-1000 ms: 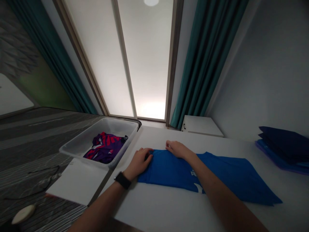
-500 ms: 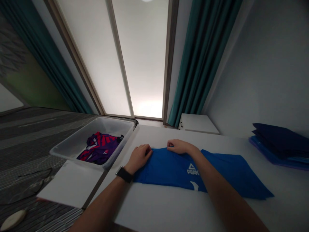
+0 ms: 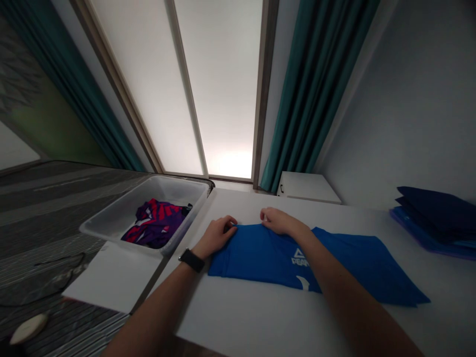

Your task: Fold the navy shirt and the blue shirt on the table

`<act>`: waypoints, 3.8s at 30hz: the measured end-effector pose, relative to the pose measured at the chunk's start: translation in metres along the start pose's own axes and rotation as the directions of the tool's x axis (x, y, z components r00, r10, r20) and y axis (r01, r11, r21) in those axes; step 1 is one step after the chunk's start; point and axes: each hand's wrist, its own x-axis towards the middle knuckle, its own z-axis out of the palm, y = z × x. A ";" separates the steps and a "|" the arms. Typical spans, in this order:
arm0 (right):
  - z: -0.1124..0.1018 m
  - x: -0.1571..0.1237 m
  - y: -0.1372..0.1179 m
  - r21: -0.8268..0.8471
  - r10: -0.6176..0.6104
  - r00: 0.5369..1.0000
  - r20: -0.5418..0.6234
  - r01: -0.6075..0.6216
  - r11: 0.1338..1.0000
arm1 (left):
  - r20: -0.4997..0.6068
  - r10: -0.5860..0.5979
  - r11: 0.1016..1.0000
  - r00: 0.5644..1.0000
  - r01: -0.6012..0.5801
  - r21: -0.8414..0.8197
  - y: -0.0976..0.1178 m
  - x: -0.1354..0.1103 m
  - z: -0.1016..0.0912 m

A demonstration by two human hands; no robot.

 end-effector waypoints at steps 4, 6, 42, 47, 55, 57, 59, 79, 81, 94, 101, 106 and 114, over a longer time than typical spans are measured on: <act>0.000 -0.010 -0.027 -0.115 -0.126 0.982 -0.139 0.111 0.987 | -0.008 -0.047 0.985 0.999 0.045 -0.168 -0.005 0.002 -0.003; 0.004 -0.019 -0.045 -0.123 -0.217 0.970 -0.110 0.204 0.971 | -0.001 -0.045 0.984 0.999 0.044 -0.175 -0.005 0.002 -0.003; 0.075 -0.076 -0.088 -0.004 -0.520 0.854 -0.028 0.520 0.854 | -0.136 0.040 0.990 0.990 -0.020 0.143 -0.040 0.007 -0.013; 0.072 -0.077 -0.089 0.001 -0.531 0.847 -0.023 0.531 0.847 | -0.145 -0.018 0.996 0.989 0.030 0.084 -0.042 0.007 -0.018; 0.075 -0.082 -0.093 0.018 -0.568 0.823 -0.014 0.568 0.823 | -0.035 0.056 0.968 0.998 -0.046 0.245 -0.037 0.004 -0.017; 0.076 -0.082 -0.094 0.023 -0.561 0.828 -0.011 0.561 0.827 | -0.033 0.067 0.967 0.997 -0.057 0.249 -0.038 0.005 -0.016; 0.074 -0.082 -0.094 0.039 -0.558 0.830 -0.009 0.558 0.829 | -0.046 0.069 0.973 0.997 -0.057 0.224 -0.040 0.006 -0.014; 0.077 -0.042 -0.026 -0.178 -0.304 0.928 -0.216 0.269 0.947 | 0.118 0.233 0.848 0.965 -0.261 0.461 0.033 -0.078 0.011; 0.079 -0.041 -0.025 -0.181 -0.301 0.929 -0.215 0.265 0.947 | 0.126 0.206 0.838 0.970 -0.241 0.490 0.027 -0.081 0.014; 0.051 -0.062 -0.017 -0.159 -0.213 0.951 -0.224 0.180 0.971 | 0.167 0.184 0.847 0.969 -0.242 0.474 0.012 -0.075 0.009; 0.042 -0.102 0.058 -0.154 -0.018 0.959 -0.284 -0.027 0.988 | 0.186 0.186 0.853 0.965 -0.252 0.457 0.001 -0.072 -0.001; 0.042 -0.119 0.109 -0.134 0.131 0.882 -0.452 -0.213 0.968 | 0.167 0.145 0.857 0.975 -0.208 0.472 0.004 -0.056 -0.009; 0.043 -0.123 0.125 -0.130 0.196 0.837 -0.511 -0.301 0.945 | 0.090 0.120 0.870 0.989 -0.149 0.470 0.043 0.019 0.014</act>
